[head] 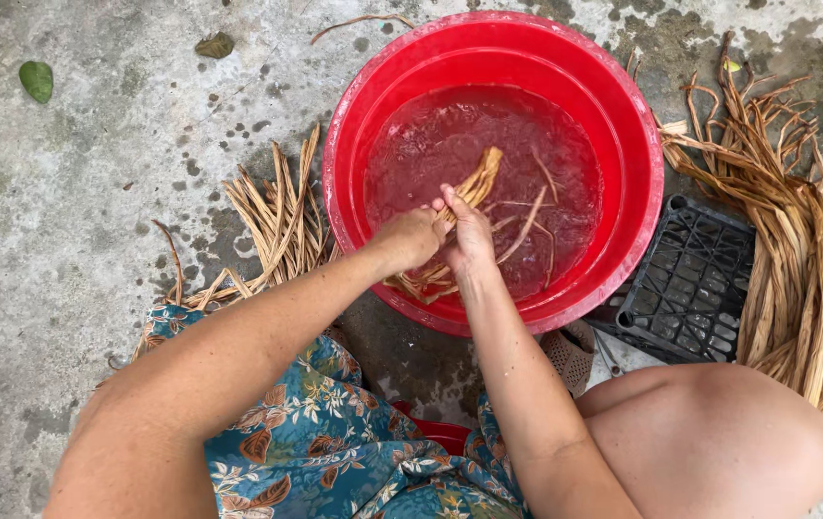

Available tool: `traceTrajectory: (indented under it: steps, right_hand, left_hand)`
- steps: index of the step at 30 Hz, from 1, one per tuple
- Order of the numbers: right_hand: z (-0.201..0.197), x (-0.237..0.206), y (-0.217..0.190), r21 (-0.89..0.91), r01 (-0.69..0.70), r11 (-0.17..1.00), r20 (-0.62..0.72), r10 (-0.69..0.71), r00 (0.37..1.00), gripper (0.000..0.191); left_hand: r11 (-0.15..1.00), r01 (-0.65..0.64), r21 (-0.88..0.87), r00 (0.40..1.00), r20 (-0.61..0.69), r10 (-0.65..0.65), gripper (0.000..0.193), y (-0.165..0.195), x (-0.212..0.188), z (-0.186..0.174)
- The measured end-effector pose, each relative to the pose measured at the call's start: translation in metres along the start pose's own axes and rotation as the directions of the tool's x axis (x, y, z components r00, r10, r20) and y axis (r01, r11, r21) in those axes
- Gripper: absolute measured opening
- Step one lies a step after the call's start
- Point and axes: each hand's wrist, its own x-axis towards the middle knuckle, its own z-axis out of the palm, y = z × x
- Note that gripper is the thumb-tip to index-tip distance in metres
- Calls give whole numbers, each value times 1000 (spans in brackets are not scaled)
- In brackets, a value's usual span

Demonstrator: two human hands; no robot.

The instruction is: The person repeatedly picks up bundles of dried plant strips, submerges them in a red basin of water, and agitates them by hand. The strips are then placed into a black plastic crate beside the basin. The process is repeated for multiple bundles throughout the clip.

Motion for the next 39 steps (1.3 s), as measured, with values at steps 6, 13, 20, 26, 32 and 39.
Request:
traceTrajectory:
  steps: [6,13,20,26,32,39]
  right_hand:
    - [-48,23,-46,-30,132,991,-362,-134,923,19]
    - [-5,-24,-61,130,265,955,-19,-265,964,41]
    - [-4,-9,-17,-269,217,939,-38,-235,971,22]
    - [-56,13,-50,98,240,966,-185,-219,958,37]
    - [-3,-23,-19,60,129,990,7,-129,992,65]
    - [-4,-9,-9,-222,91,971,-63,-107,992,36]
  left_hand:
    - [998,44,51,959,278,-56,40,17,-31,4]
    - [943,239,-233,932,327,-155,28,1,-19,-11]
    - [998,-44,40,983,182,36,32,6,-22,-17]
    - [978,206,38,891,406,-204,30,15,-51,-20]
    - [933,286,-219,949,201,-243,18,3,-29,-46]
    - [967,250,-56,945,230,-231,31,15,-32,-27]
